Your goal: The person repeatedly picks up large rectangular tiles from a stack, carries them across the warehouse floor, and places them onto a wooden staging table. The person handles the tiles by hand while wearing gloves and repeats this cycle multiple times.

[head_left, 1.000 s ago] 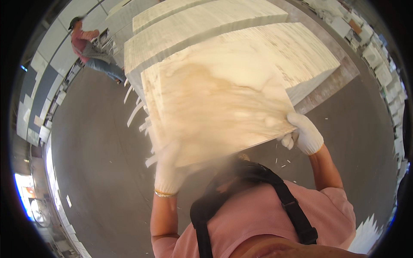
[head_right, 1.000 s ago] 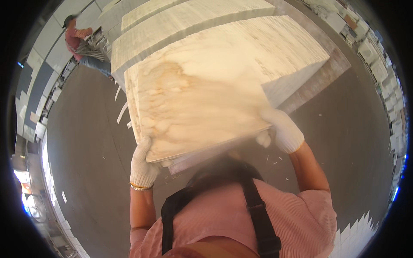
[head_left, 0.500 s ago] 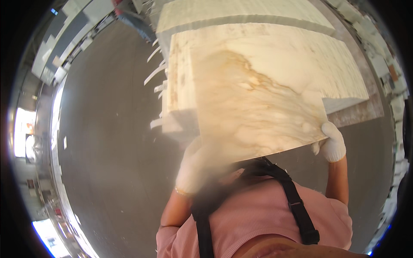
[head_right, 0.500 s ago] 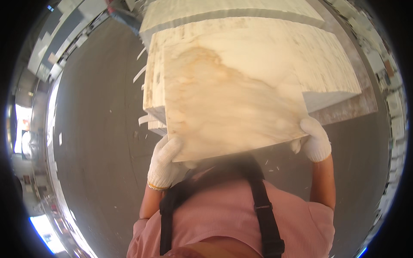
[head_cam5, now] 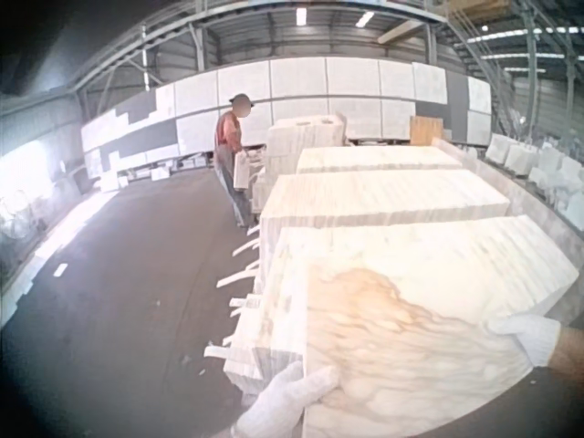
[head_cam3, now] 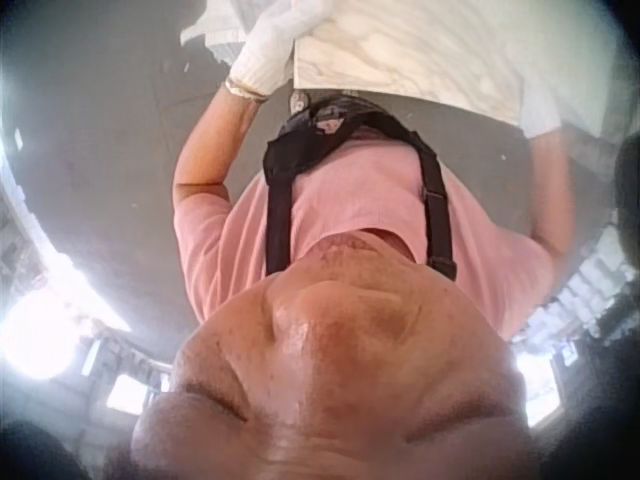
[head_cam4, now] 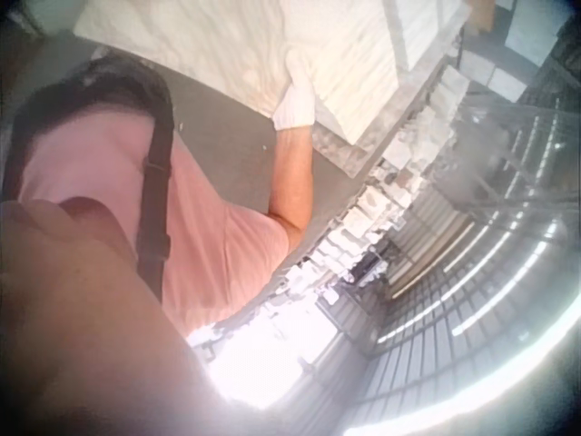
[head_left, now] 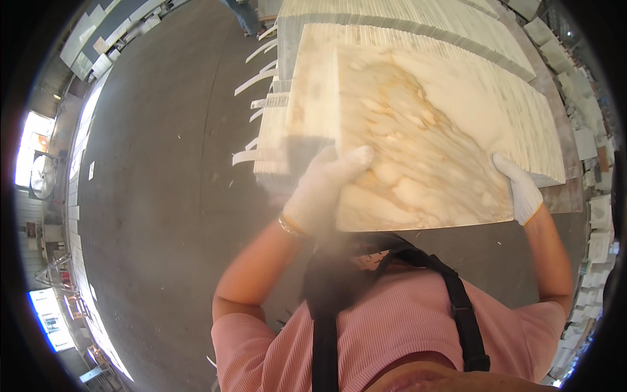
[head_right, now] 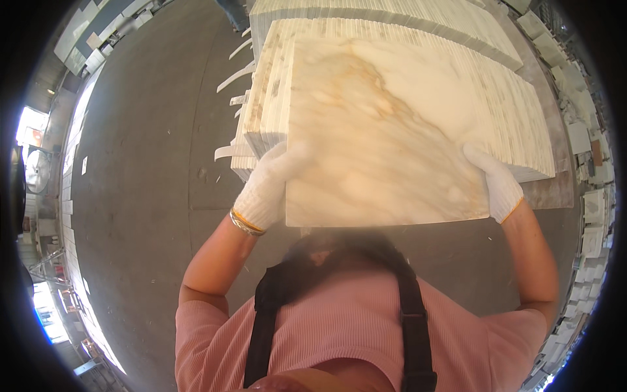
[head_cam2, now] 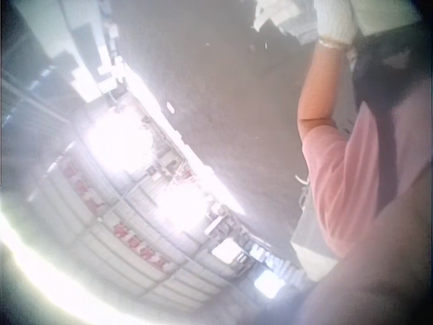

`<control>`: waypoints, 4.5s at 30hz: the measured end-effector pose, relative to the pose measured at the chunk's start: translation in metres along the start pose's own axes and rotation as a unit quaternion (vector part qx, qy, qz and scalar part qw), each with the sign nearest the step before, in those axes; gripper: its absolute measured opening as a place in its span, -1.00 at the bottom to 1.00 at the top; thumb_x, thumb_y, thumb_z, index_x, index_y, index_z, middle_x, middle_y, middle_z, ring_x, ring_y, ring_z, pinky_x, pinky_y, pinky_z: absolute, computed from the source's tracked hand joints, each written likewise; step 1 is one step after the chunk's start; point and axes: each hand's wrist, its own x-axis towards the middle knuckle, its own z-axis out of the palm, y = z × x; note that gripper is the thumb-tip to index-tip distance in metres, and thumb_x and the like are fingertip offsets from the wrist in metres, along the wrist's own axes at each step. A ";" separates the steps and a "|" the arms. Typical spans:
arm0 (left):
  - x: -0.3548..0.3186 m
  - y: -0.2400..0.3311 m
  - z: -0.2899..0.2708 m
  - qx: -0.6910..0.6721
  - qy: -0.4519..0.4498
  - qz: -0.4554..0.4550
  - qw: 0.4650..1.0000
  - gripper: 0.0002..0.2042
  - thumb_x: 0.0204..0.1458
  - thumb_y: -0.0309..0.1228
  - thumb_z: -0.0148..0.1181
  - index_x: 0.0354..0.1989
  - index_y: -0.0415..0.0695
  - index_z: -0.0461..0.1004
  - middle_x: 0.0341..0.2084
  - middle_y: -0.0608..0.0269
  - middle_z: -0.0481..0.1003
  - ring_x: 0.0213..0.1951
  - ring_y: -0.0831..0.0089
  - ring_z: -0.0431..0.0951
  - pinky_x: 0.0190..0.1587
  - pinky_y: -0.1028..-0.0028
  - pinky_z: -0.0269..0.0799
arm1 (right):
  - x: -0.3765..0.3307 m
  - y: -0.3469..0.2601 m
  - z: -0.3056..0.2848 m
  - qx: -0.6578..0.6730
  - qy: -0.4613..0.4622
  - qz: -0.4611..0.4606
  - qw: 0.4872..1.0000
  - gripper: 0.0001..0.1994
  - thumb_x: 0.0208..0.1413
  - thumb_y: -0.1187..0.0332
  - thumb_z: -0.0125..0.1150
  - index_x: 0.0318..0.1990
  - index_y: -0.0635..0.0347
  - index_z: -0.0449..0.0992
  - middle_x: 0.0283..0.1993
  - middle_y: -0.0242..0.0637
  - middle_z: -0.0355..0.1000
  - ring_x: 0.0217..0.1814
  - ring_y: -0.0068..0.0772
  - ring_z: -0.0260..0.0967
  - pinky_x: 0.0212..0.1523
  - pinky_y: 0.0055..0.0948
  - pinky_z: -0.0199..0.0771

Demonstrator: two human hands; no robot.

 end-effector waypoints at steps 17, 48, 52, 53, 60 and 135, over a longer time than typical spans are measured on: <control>0.024 -0.058 -0.028 0.094 0.064 0.102 0.988 -0.43 0.11 -0.43 0.17 0.33 -0.30 0.29 0.12 0.14 0.49 0.07 0.35 0.55 0.12 0.33 0.51 | 0.023 0.061 -0.013 -0.067 0.077 -0.181 0.978 -0.58 0.29 0.17 0.19 0.11 0.34 0.54 0.03 -0.35 0.52 0.07 -0.49 0.43 0.12 -0.41 0.43; 0.019 -0.040 -0.024 0.108 0.061 0.086 0.989 -0.44 0.20 -0.26 0.24 0.31 -0.30 0.32 0.08 0.22 0.49 0.11 0.44 0.48 0.16 0.35 0.43 | 0.094 -0.055 0.021 0.103 -0.050 -0.164 0.980 -0.44 0.28 0.11 0.31 0.26 0.36 0.44 0.22 -0.08 0.50 0.22 -0.26 0.48 0.20 -0.32 0.54; 0.025 -0.050 -0.030 0.117 0.042 0.163 0.979 -0.57 0.29 -0.29 0.14 0.25 -0.27 0.39 -0.05 0.36 0.49 -0.04 0.61 0.44 0.07 0.45 0.42 | 0.067 -0.026 0.014 0.071 0.091 -0.266 0.957 -0.42 0.31 0.08 0.25 0.28 0.41 0.42 0.22 -0.09 0.49 0.21 -0.28 0.47 0.19 -0.33 0.53; 0.026 -0.053 -0.034 0.142 0.056 0.146 0.977 -0.57 0.29 -0.29 0.14 0.24 -0.27 0.39 -0.05 0.37 0.49 -0.05 0.62 0.44 0.05 0.47 0.41 | 0.059 -0.013 0.013 0.073 0.146 -0.284 0.945 -0.41 0.33 0.07 0.23 0.28 0.43 0.41 0.22 -0.10 0.49 0.21 -0.29 0.46 0.19 -0.33 0.52; 0.017 -0.092 -0.067 0.269 -0.045 0.152 0.950 -0.65 0.21 -0.33 0.18 0.09 -0.28 0.49 -0.12 0.22 0.57 -0.10 0.47 0.50 -0.05 0.38 0.47 | -0.037 0.130 -0.006 0.087 0.208 -0.345 0.911 -0.42 0.41 0.03 0.08 0.23 0.47 0.42 0.18 -0.15 0.49 0.18 -0.38 0.43 0.19 -0.38 0.43; -0.246 -1.223 1.496 0.446 -0.797 -0.106 0.394 -0.45 0.16 -0.06 0.32 0.13 -0.26 0.45 -0.02 0.13 0.57 0.03 0.39 0.53 0.14 0.36 0.41 | -0.905 0.727 -1.227 0.376 0.858 -0.209 0.281 -0.22 0.28 -0.12 0.21 0.36 0.45 0.28 0.27 -0.11 0.41 0.25 -0.27 0.40 0.29 -0.26 0.40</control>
